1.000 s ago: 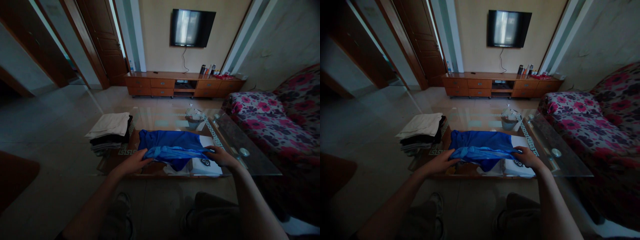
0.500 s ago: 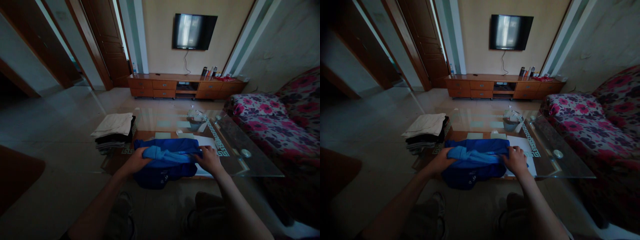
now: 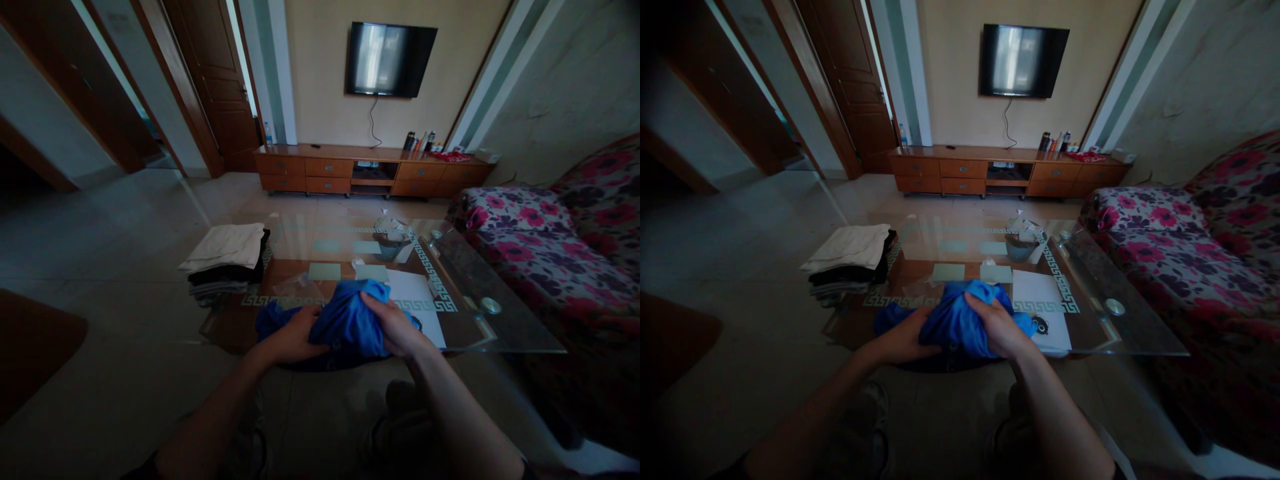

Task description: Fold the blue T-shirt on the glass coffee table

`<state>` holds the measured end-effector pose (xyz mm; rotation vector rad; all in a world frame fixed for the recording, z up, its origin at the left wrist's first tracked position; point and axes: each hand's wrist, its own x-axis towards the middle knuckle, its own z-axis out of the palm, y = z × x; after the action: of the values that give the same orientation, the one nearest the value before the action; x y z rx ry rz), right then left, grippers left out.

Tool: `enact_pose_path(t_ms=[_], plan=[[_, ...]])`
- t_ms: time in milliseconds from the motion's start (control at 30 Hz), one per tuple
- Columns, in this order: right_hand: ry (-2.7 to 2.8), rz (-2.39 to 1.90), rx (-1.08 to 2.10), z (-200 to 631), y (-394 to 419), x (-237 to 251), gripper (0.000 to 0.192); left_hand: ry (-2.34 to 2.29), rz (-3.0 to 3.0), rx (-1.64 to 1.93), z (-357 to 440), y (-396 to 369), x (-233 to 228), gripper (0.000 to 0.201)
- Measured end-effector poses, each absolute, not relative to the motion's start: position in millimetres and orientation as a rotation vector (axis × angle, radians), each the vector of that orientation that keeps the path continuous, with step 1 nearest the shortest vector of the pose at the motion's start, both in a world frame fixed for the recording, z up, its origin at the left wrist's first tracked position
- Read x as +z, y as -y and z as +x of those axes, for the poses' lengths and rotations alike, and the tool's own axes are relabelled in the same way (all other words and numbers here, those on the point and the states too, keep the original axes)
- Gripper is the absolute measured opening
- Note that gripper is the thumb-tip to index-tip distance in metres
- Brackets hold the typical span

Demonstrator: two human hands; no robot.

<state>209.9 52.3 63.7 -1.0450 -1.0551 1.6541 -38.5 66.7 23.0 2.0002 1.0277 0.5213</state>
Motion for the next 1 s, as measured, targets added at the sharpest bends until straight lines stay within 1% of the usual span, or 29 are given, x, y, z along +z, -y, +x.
enact_pose_path(t_ms=[67,133,267,367,500,567,633,700,800,900,1000], plan=[[0.878,-1.033,1.639,228.0,-56.6,75.4,0.052,-1.014,2.03,0.456,-42.5,-70.7,19.5,0.038],[0.828,-1.051,1.561,248.6,-62.8,85.1,0.057,-1.017,2.029,0.429,-47.3,-75.2,20.5,0.033],[0.836,-1.164,1.344,282.2,-76.4,91.6,0.064,-1.105,1.904,0.588,-54.8,-83.4,32.1,0.04],[0.812,-1.181,1.296,292.1,-84.0,86.3,0.063,-1.184,1.635,0.724,-57.7,-87.1,42.5,0.046],[0.833,-1.281,1.183,295.9,-90.4,75.2,0.059,-1.142,1.198,0.748,-61.4,-84.6,52.8,0.058],[0.821,-1.323,1.097,299.1,-92.3,70.9,0.054,-1.137,1.086,0.757,-63.7,-81.3,56.4,0.058],[0.765,-1.338,1.081,303.2,-93.5,68.6,0.047,-1.14,1.05,0.77,-66.1,-78.8,59.0,0.057],[0.686,-1.326,1.097,306.6,-94.3,68.1,0.043,-1.154,1.096,0.773,-68.8,-78.3,60.4,0.057],[0.671,-1.297,1.051,309.2,-95.6,68.5,0.042,-1.214,1.309,0.761,-75.6,-82.6,59.2,0.056],[0.775,-1.324,0.927,310.2,-96.6,67.3,0.042,-1.284,1.582,0.766,-87.4,-92.3,54.0,0.051],[0.814,-1.327,0.771,311.6,-96.4,64.9,0.041,-1.297,1.795,0.74,-101.7,-102.3,48.0,0.04]])
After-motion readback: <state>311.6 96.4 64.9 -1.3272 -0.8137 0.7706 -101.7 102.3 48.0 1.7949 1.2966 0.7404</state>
